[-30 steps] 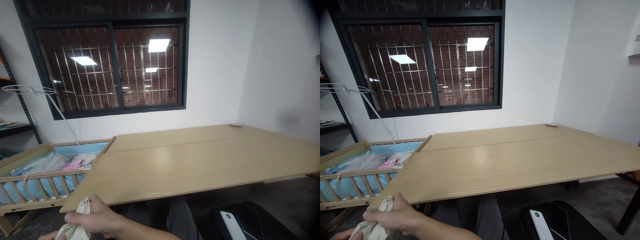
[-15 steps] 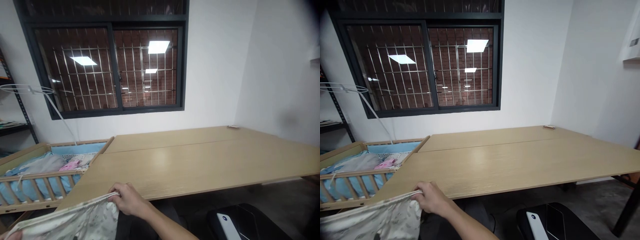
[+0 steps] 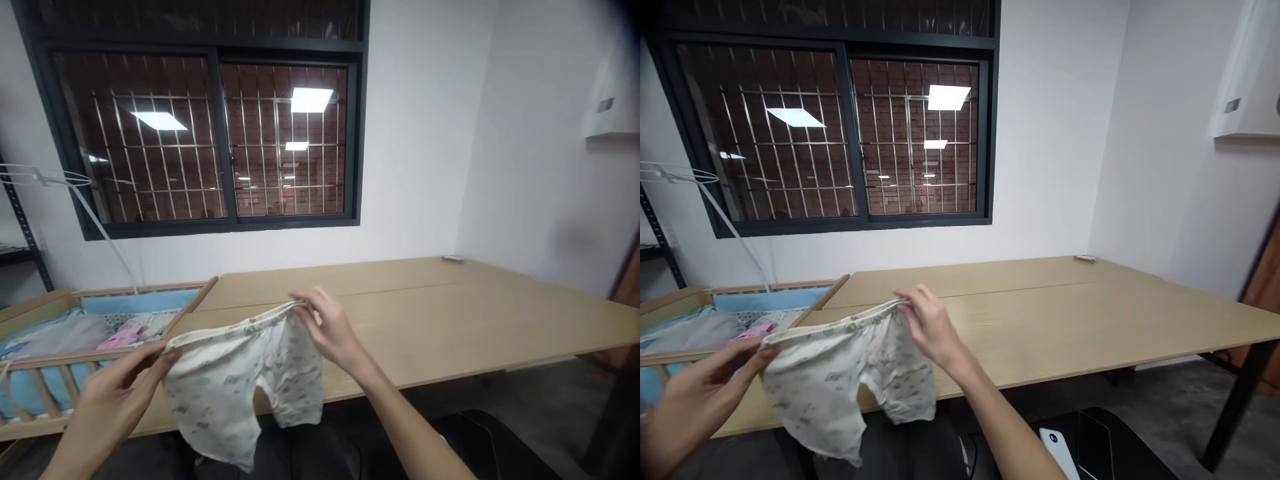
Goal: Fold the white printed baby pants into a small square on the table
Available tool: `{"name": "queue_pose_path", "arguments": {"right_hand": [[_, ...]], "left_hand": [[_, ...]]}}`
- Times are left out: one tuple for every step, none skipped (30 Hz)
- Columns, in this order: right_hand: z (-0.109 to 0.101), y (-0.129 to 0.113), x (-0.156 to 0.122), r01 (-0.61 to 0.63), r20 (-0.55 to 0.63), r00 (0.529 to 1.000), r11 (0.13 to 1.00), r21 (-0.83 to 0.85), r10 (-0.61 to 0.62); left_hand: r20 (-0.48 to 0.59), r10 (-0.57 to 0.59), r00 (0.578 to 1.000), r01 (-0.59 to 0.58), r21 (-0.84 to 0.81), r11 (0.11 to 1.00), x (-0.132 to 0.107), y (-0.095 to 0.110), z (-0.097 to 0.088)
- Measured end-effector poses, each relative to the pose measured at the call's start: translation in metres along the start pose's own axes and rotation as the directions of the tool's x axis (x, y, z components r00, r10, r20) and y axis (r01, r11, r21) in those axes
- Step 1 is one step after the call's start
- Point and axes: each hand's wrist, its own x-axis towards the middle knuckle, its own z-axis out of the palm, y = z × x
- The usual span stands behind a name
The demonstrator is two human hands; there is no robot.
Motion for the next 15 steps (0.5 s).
{"name": "queue_pose_path", "arguments": {"right_hand": [[-0.009,0.003,0.005,-0.014,-0.047,0.999,0.999,-0.040,0.012],[-0.018,0.007,0.009,-0.032,-0.085,0.996,0.997,-0.077,0.025],[-0.026,0.012,0.014,-0.049,-0.113,0.993,0.993,-0.110,0.037],[-0.032,0.018,0.018,-0.064,-0.128,0.991,0.988,-0.138,0.047],[-0.038,0.025,0.022,-0.077,-0.133,0.990,0.983,-0.165,0.056],[-0.043,0.034,0.026,-0.089,-0.130,0.989,0.978,-0.190,0.065],[-0.046,0.045,0.029,-0.103,-0.124,0.989,0.972,-0.213,0.078],[-0.049,0.057,0.032,-0.125,-0.115,0.988,0.964,-0.234,0.100],[-0.050,0.070,0.034,-0.154,-0.102,0.986,0.954,-0.256,0.131],[-0.049,0.085,0.035,-0.190,-0.087,0.981,0.942,-0.277,0.172],[-0.048,0.100,0.035,-0.229,-0.067,0.974,0.929,-0.292,0.219],[-0.045,0.115,0.034,-0.267,-0.041,0.963,0.915,-0.301,0.268],[-0.040,0.131,0.031,-0.303,-0.011,0.949,0.903,-0.305,0.314],[-0.035,0.147,0.028,-0.331,0.021,0.935,0.893,-0.306,0.354],[-0.029,0.163,0.023,-0.352,0.055,0.921,0.885,-0.304,0.385]], "left_hand": [[0.037,-0.006,0.999,0.008,-0.042,0.999,0.010,0.008,0.010],[0.076,-0.013,0.997,0.020,-0.090,0.996,0.020,0.016,0.020],[0.109,-0.020,0.994,0.035,-0.135,0.990,0.029,0.024,0.030],[0.137,-0.025,0.990,0.049,-0.171,0.984,0.037,0.030,0.041],[0.162,-0.028,0.986,0.061,-0.201,0.978,0.046,0.036,0.052],[0.180,-0.030,0.983,0.071,-0.228,0.971,0.053,0.039,0.063],[0.193,-0.032,0.981,0.082,-0.255,0.963,0.061,0.041,0.075],[0.204,-0.035,0.978,0.093,-0.282,0.955,0.067,0.040,0.087],[0.216,-0.036,0.976,0.103,-0.305,0.947,0.074,0.038,0.100],[0.226,-0.039,0.973,0.113,-0.323,0.940,0.079,0.034,0.113],[0.238,-0.045,0.970,0.125,-0.332,0.935,0.083,0.029,0.127],[0.260,-0.051,0.964,0.138,-0.329,0.934,0.087,0.023,0.142],[0.292,-0.058,0.955,0.151,-0.309,0.939,0.089,0.016,0.156],[0.332,-0.063,0.941,0.161,-0.278,0.947,0.089,0.008,0.171],[0.372,-0.069,0.926,0.168,-0.240,0.956,0.089,-0.001,0.185]]}}
